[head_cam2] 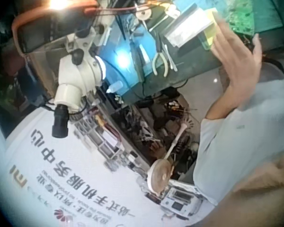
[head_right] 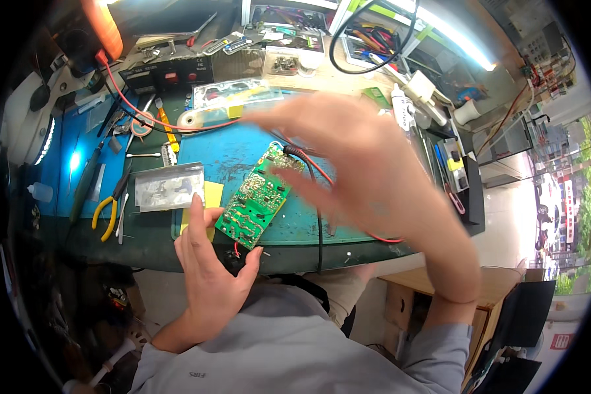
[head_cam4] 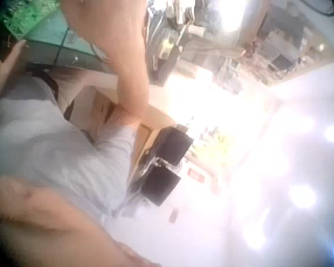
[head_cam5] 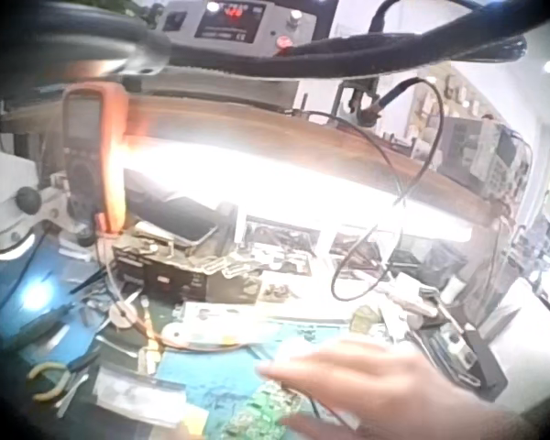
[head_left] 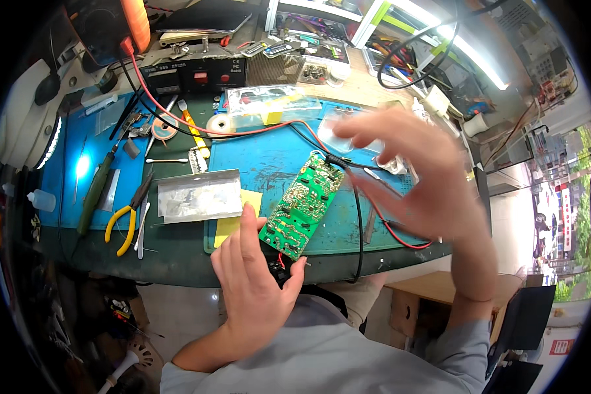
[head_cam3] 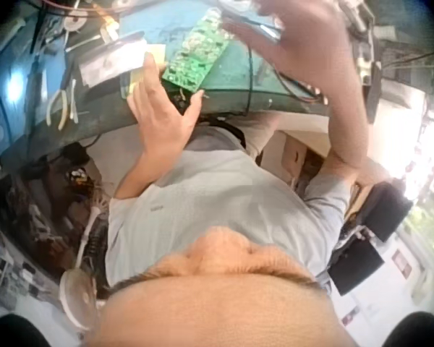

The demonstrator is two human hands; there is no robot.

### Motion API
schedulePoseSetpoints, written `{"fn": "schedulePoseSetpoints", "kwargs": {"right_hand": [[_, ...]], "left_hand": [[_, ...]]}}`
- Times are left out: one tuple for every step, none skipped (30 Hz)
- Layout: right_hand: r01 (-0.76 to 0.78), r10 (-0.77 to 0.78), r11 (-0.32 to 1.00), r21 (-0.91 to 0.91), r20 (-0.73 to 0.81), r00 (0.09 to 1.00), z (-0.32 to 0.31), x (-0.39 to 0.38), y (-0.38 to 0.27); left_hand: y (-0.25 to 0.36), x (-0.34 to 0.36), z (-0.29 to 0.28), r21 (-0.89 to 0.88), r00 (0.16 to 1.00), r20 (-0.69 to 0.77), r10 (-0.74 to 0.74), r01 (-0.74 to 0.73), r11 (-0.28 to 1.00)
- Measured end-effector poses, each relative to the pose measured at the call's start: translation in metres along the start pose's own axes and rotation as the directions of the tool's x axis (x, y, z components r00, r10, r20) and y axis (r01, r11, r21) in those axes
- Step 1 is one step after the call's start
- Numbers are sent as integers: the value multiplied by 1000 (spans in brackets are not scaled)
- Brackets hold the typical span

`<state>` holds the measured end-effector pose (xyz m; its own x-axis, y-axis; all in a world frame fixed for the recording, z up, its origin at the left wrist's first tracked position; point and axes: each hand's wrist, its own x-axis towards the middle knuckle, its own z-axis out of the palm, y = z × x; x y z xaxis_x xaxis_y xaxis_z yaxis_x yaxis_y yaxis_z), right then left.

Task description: The person uses a soldering iron and a syringe to apply flux to a green circuit board. They repeatedly heat specific points on the board with the iron, flip the board to inspect both sides, and continue soldering various components. The person handles the board and tools with both hands throughout the process.

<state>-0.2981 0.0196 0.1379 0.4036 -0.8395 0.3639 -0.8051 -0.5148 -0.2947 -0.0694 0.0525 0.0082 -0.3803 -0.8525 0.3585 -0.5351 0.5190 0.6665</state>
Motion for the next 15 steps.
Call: {"fn": "schedulePoseSetpoints", "kwargs": {"right_hand": [[77,-74,996,-36,75,994,18,-4,-1],[141,-127,986,-84,155,980,29,-11,-3],[148,-134,987,-61,191,972,42,-16,0],[154,-142,987,-37,228,963,51,-20,2],[116,-110,993,-7,270,957,55,-23,5],[117,-110,993,-11,264,958,58,-24,9],[118,-110,993,-14,259,960,60,-24,14],[117,-109,993,-15,254,961,63,-26,19],[103,-90,994,-39,247,965,65,-30,21],[87,-76,996,-35,247,966,66,-32,23],[76,-67,997,-30,249,966,68,-34,24],[65,-56,998,-24,251,966,69,-35,24],[82,-79,997,-6,206,975,69,-35,23],[77,-76,997,6,202,976,67,-35,24],[71,-73,997,19,197,978,65,-37,25]], "left_hand": [[0,0,1,27,999,-34,2,-1,1000],[2,1,3,35,998,-60,15,-13,999],[2,3,3,32,997,-67,28,-26,999],[1,4,2,30,996,-75,41,-39,999],[0,5,2,28,995,-79,54,-52,998],[-3,7,0,18,996,-63,61,-60,998],[-7,8,-2,7,997,-46,67,-67,998],[-12,8,-5,-3,997,-25,70,-70,998],[-16,7,-7,-70,999,2,51,-51,996],[-16,9,-8,-90,999,26,48,-45,995],[-17,10,-10,-108,998,46,40,-35,994],[-18,10,-12,-127,997,66,33,-25,992],[-19,8,-14,-104,995,91,44,-35,994],[-19,9,-16,-113,991,122,47,-34,993],[-18,10,-19,-121,987,152,51,-33,992]]}}
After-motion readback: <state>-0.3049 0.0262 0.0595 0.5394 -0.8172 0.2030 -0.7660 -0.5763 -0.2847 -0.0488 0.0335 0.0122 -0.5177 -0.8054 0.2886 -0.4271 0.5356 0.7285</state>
